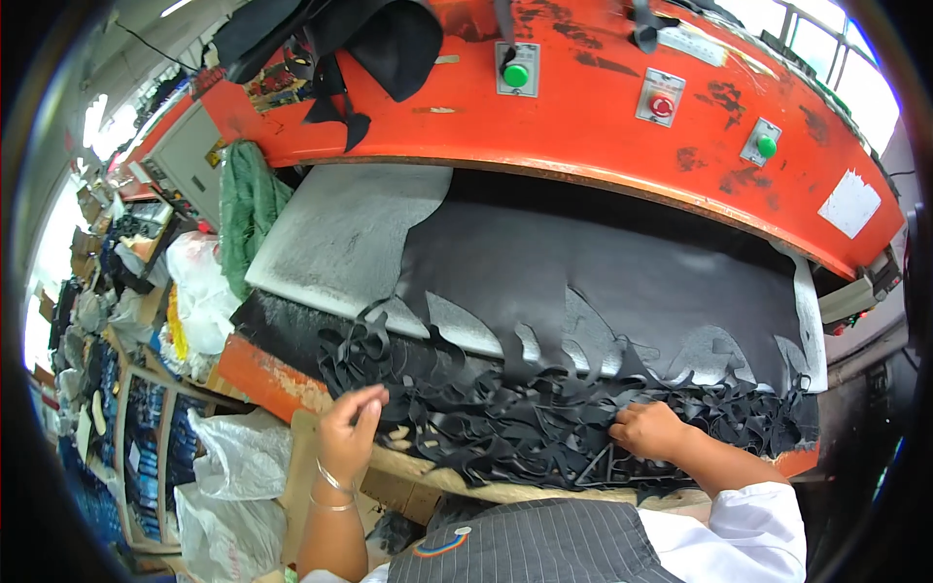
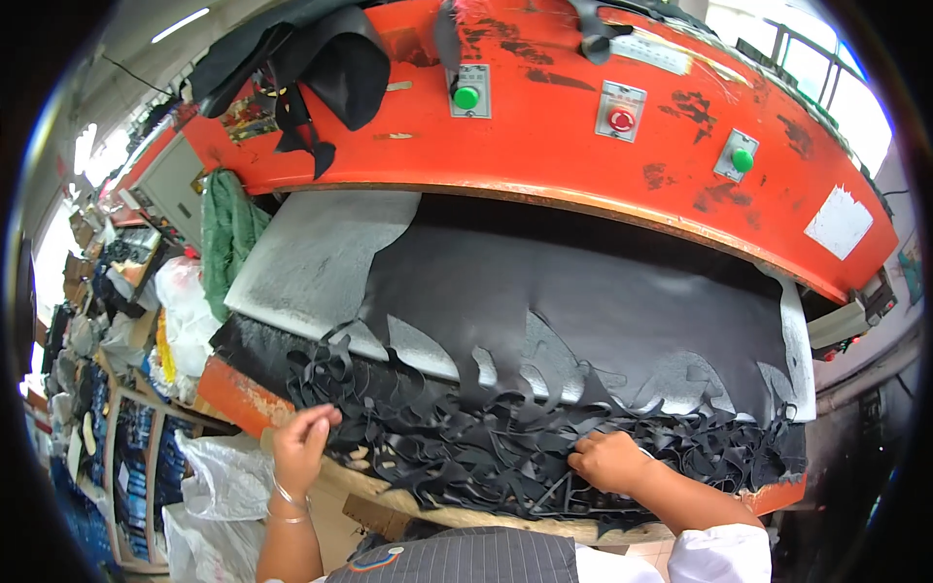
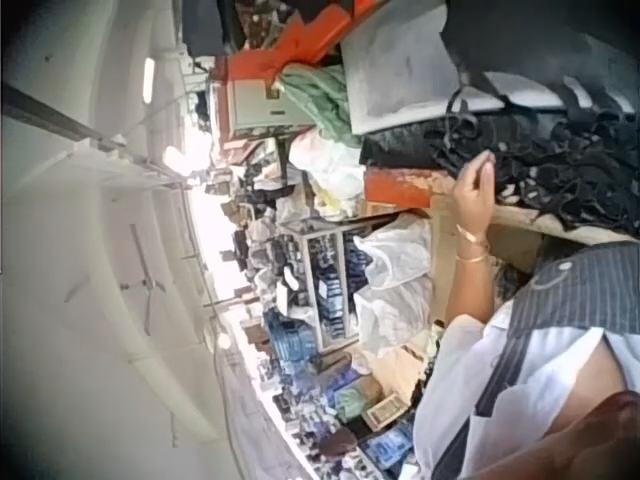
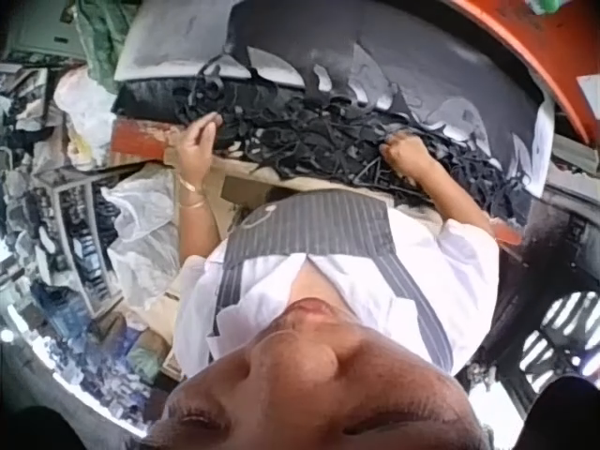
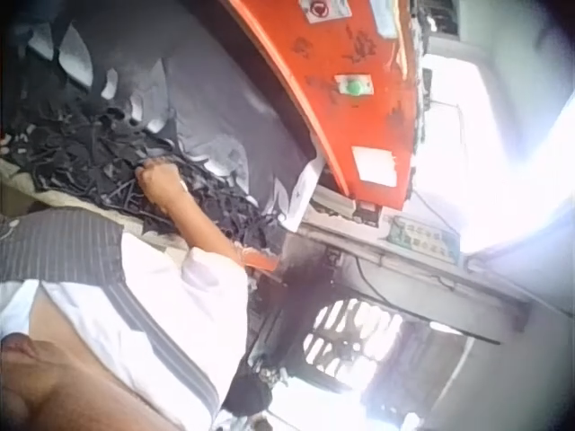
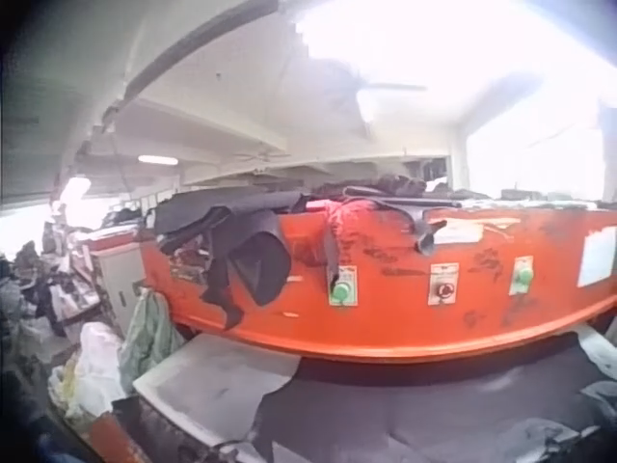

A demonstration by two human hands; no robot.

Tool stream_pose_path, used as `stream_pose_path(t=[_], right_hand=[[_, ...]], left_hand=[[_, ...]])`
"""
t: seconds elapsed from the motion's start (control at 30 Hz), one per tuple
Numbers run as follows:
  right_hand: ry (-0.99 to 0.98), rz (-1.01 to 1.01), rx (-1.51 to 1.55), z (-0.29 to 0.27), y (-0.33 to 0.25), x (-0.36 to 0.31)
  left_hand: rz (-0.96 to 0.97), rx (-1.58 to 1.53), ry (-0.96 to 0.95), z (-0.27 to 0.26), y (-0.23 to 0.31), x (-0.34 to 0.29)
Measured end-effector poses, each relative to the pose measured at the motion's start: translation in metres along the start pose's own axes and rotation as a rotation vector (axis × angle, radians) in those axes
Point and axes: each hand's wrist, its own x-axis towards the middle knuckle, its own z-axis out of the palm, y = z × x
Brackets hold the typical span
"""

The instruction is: Using a press machine and a metal die to cut shapes out of a sheet of material.

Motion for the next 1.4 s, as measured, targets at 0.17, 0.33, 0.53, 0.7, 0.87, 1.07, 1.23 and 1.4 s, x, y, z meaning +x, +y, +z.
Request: stream_pose_path(t=[0.17,0.33,0.53,0.7,0.87,1.07,1.23,1.4], right_hand=[[-0.202,0.15,-0.074,-0.034,-0.019,0.012],[0.06,0.525,-0.181,-0.12,-0.026,0.002],[0.521,1.216,-0.034,-0.218,-0.046,-0.013],[0.938,1.356,0.865,-0.172,-0.018,0.083],[0.977,1.342,1.353,-0.099,-0.007,0.247],[0.929,1.253,1.478,-0.09,-0.001,0.353],[0.894,1.304,1.393,-0.078,0.008,0.372],[0.848,1.316,1.396,-0.075,0.019,0.371]], left_hand=[[0.271,0.122,-0.16,-0.012,-0.046,0.15],[0.316,0.144,-0.227,0.01,-0.097,0.248],[0.41,0.638,-0.327,0.049,-0.149,0.267],[0.416,0.571,-0.34,0.045,-0.153,0.273],[0.415,0.527,-0.316,0.039,-0.162,0.273],[0.397,0.438,-0.283,0.047,-0.155,0.276],[0.436,0.442,-0.27,0.047,-0.16,0.279],[0.443,0.434,-0.26,0.05,-0.157,0.281]])
